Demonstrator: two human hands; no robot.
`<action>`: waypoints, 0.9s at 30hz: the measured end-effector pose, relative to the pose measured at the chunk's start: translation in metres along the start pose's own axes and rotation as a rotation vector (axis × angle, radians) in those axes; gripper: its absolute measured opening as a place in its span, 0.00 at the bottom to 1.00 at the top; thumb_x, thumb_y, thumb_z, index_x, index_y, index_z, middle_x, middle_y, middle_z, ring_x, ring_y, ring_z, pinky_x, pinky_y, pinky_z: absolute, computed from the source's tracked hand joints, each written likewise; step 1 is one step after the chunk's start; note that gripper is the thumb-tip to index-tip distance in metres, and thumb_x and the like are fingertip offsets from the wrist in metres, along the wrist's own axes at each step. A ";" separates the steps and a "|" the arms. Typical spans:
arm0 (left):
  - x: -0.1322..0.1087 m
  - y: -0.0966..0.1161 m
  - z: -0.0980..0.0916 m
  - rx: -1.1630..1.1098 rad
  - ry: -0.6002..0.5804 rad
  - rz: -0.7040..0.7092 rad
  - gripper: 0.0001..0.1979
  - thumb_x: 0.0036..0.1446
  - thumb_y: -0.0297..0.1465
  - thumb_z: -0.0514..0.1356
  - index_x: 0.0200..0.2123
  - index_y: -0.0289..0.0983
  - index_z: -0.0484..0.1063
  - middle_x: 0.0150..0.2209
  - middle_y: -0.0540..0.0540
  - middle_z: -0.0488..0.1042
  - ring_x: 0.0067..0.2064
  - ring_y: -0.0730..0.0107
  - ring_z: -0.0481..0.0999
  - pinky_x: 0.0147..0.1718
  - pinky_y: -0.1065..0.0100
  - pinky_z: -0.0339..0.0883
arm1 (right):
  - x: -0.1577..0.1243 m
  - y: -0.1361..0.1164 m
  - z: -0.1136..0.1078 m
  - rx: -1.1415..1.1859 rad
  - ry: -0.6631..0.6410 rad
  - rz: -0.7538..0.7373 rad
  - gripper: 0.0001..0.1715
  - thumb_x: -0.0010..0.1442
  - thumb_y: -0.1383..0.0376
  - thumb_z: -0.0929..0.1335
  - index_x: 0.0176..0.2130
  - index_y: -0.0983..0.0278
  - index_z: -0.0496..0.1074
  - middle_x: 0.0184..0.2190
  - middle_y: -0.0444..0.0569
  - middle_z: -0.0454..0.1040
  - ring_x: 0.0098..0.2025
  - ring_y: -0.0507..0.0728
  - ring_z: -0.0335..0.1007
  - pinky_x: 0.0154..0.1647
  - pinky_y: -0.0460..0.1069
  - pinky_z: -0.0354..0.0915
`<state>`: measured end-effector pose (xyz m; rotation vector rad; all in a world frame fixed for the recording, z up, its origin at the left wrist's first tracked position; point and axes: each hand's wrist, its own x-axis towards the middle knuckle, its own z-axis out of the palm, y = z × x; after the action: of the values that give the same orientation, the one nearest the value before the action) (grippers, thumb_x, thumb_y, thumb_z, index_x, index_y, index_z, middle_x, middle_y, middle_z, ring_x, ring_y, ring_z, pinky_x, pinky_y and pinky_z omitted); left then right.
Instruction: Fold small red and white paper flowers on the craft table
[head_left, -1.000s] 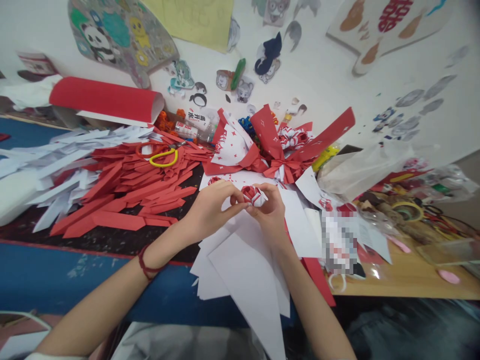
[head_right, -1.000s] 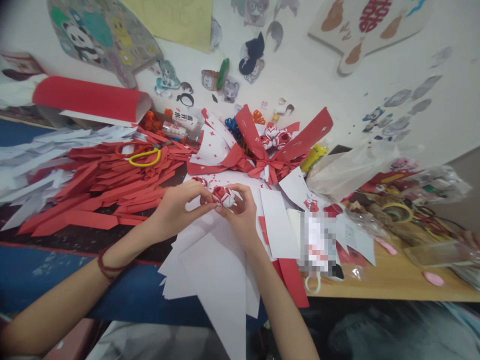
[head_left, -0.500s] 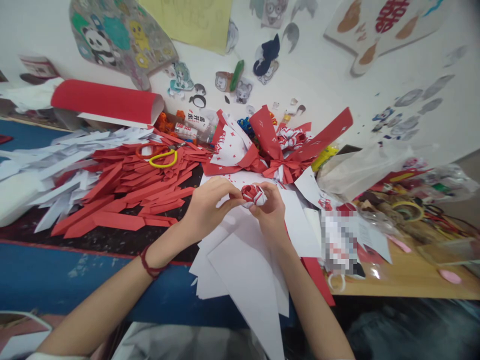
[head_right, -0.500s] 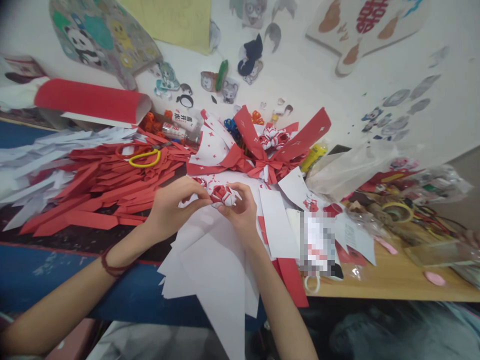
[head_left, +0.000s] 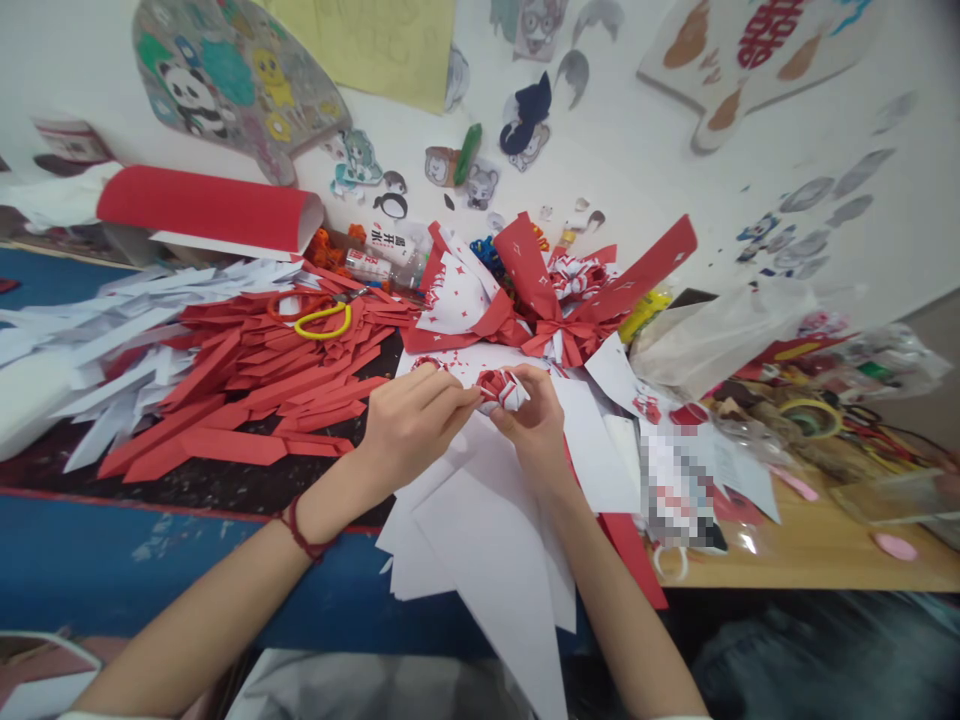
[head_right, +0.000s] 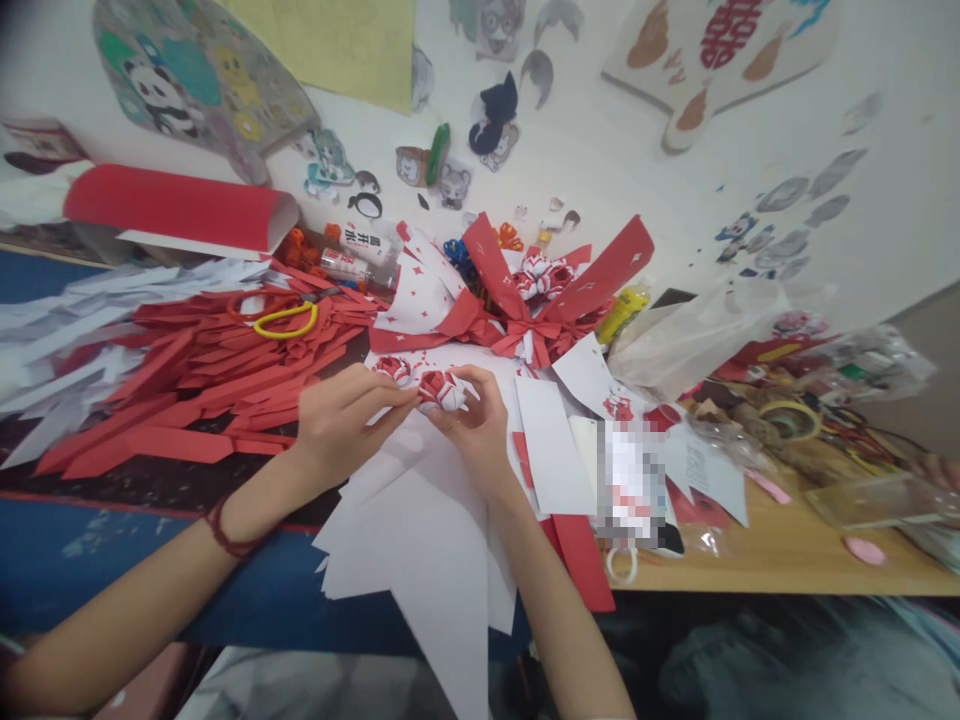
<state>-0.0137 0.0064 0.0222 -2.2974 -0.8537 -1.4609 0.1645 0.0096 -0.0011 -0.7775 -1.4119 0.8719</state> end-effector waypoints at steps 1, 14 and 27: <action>-0.001 0.001 0.001 0.022 0.009 0.004 0.02 0.60 0.27 0.61 0.33 0.38 0.73 0.29 0.49 0.77 0.32 0.72 0.75 0.32 0.69 0.68 | 0.000 0.000 0.000 -0.003 0.006 0.000 0.28 0.50 0.53 0.75 0.48 0.53 0.65 0.47 0.46 0.69 0.49 0.57 0.70 0.45 0.53 0.72; 0.015 0.007 -0.007 -0.390 -0.098 -0.374 0.04 0.58 0.30 0.62 0.32 0.36 0.72 0.30 0.50 0.74 0.26 0.77 0.63 0.26 0.73 0.59 | 0.001 0.000 0.000 0.012 -0.002 0.000 0.29 0.49 0.54 0.76 0.48 0.52 0.65 0.47 0.46 0.68 0.48 0.57 0.70 0.43 0.52 0.72; 0.005 -0.010 -0.006 -0.032 -0.106 0.183 0.05 0.61 0.25 0.58 0.39 0.39 0.72 0.35 0.47 0.76 0.35 0.71 0.74 0.36 0.68 0.68 | 0.000 -0.001 0.001 0.059 -0.030 0.009 0.28 0.49 0.55 0.76 0.48 0.52 0.66 0.48 0.46 0.68 0.49 0.57 0.69 0.45 0.53 0.73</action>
<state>-0.0228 0.0130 0.0290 -2.4230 -0.6311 -1.2945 0.1637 0.0088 0.0000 -0.7292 -1.4044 0.9313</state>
